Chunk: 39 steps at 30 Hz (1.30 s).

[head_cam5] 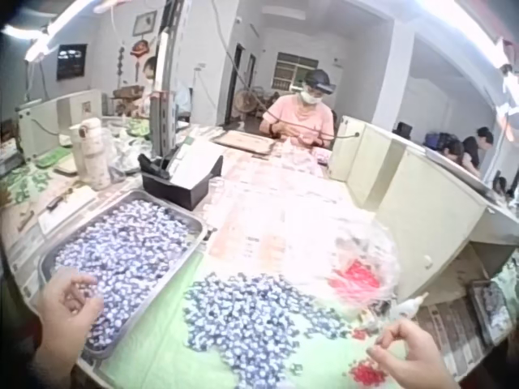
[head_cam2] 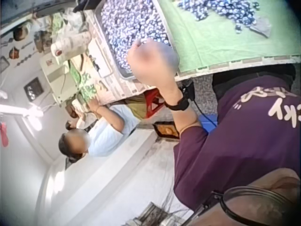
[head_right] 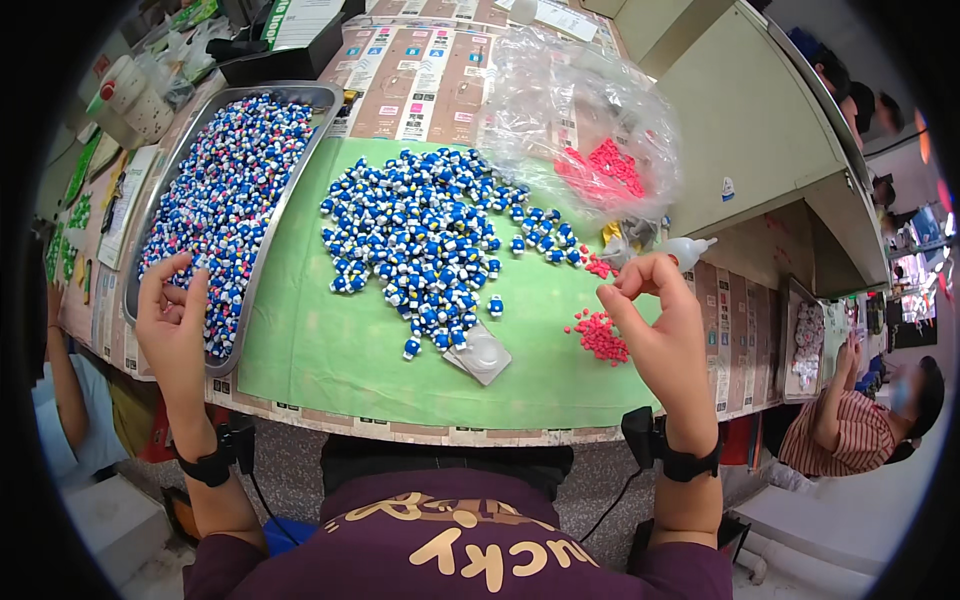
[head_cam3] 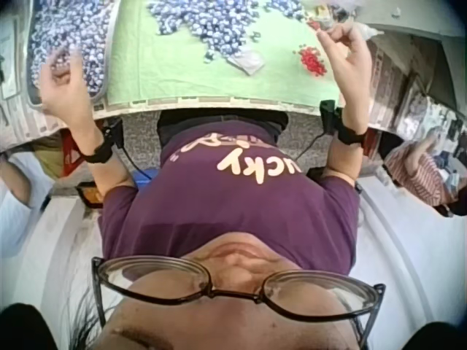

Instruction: The person sits at a table and assembles small, blue, penguin-shaped candies by hand. They pick up a blue candy body and a small pink piece, then press them together to form a complete figure. The assembled candies are placed into a large metal tray on the left side of the table. The process is repetitive and involves handling the small components one at a time.

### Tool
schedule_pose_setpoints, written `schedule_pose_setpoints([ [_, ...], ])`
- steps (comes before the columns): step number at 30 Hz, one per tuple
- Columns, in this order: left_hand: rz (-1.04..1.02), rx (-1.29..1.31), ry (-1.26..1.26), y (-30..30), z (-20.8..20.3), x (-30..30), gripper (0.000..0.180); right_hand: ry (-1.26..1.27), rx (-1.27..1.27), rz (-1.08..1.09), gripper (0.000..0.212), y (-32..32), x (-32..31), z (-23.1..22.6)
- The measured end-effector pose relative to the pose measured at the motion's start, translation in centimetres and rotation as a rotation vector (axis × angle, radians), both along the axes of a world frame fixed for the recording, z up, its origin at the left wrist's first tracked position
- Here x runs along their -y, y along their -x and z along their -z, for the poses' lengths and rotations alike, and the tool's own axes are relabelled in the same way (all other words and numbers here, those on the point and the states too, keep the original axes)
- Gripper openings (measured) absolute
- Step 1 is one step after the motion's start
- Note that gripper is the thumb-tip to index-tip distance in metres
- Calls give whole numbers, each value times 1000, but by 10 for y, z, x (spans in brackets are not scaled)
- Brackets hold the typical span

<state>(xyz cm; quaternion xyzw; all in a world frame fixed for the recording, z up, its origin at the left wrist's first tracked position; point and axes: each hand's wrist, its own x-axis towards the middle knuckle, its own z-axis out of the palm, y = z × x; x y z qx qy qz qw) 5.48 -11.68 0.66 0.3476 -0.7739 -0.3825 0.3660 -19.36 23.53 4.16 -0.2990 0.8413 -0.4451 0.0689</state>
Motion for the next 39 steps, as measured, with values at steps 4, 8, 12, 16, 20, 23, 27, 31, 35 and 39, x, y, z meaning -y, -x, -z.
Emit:
schedule_pose_setpoints([
  [4,231,73,200,41,-7,-44,21,-130,-40,24,12,4,-6,9],
  [8,553,260,234,62,9,-59,21,-177,-56,-64,10,10,-17,15],
  [12,584,378,173,69,18,-60,20,-232,-26,-104,10,4,-13,23],
  [16,568,442,154,68,13,-59,17,-258,-67,-148,11,3,-2,31],
  [20,491,270,-3,57,8,-63,17,-339,-159,-199,11,8,1,45],
  [23,526,129,-197,54,-4,-70,19,-374,-213,-200,12,7,2,42],
  [27,732,-68,-581,56,-13,-90,19,-152,-186,-288,18,-6,15,24],
  [31,950,-157,-1048,65,-15,-115,18,120,-266,-505,25,-43,45,-12],
  [35,1022,-171,-1270,71,-15,-131,17,189,-429,-618,28,-55,52,-20],
  [39,1014,-178,-1273,68,-17,-131,14,190,-407,-652,27,-58,52,-18],
])
